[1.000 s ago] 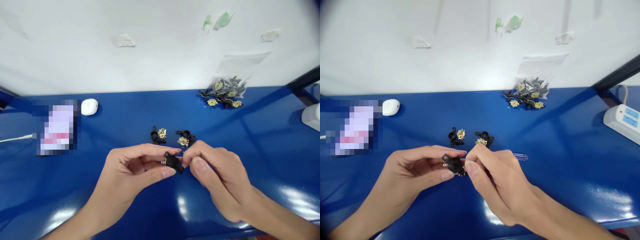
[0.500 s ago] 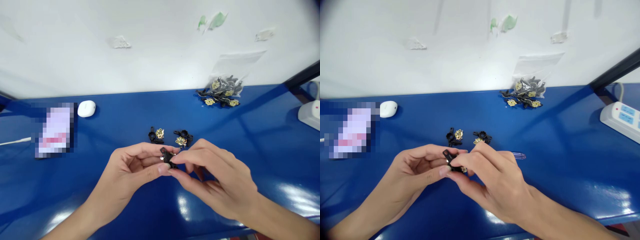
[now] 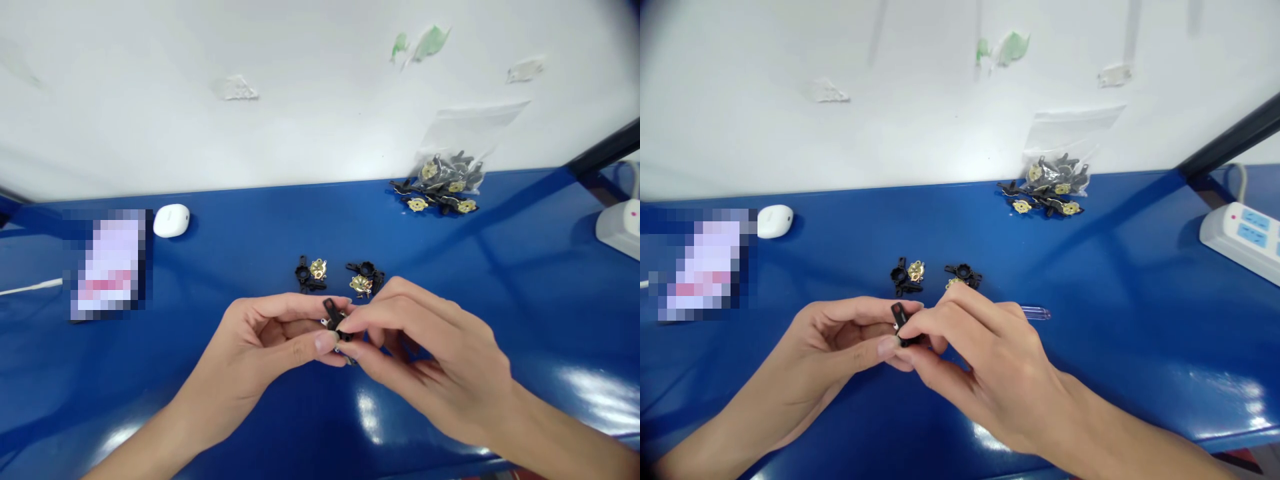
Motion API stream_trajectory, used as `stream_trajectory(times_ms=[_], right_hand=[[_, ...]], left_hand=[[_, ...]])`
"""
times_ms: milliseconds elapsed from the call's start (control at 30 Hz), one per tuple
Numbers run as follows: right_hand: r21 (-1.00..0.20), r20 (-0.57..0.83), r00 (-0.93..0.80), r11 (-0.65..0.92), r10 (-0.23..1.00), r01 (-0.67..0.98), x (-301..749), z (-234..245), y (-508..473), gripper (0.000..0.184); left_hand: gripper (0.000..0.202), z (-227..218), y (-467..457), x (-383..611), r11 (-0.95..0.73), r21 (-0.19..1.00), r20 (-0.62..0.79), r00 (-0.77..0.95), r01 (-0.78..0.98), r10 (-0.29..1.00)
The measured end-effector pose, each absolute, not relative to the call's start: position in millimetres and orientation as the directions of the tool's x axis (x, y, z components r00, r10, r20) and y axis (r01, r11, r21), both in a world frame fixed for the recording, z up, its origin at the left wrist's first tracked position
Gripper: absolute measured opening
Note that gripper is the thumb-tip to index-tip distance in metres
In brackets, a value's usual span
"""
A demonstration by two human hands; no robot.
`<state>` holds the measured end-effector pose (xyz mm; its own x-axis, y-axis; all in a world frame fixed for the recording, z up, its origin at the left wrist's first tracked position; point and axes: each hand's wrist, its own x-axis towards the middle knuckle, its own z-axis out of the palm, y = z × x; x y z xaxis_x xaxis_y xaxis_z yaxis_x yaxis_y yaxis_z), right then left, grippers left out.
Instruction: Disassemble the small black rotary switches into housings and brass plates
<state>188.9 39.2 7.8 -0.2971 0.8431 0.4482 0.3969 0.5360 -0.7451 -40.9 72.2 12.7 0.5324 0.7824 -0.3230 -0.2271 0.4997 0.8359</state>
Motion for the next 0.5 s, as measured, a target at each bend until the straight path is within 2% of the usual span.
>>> stream_trajectory(times_ms=[133, 233, 500], right_hand=[[-0.825, 0.386, -0.319, 0.479, 0.866, 0.3, 193.1, 8.3, 40.4, 0.012], [-0.845, 0.358, -0.349, 0.459, 0.866, 0.274, 198.7, 10.8, 42.0, 0.012], [-0.836, 0.211, -0.438, 0.393, 0.874, 0.382, 213.6, 15.9, 48.0, 0.005]], left_hand=[[0.02, 12.5, 71.6, -41.3, 0.51, 0.828, -0.32, 0.553, -0.231, 0.77], [0.019, 11.3, 70.4, -42.8, 0.516, 0.829, -0.33, 0.559, -0.213, 0.761], [0.02, 10.9, 70.5, -43.2, 0.372, 0.924, -0.302, 0.418, -0.094, 0.857]])
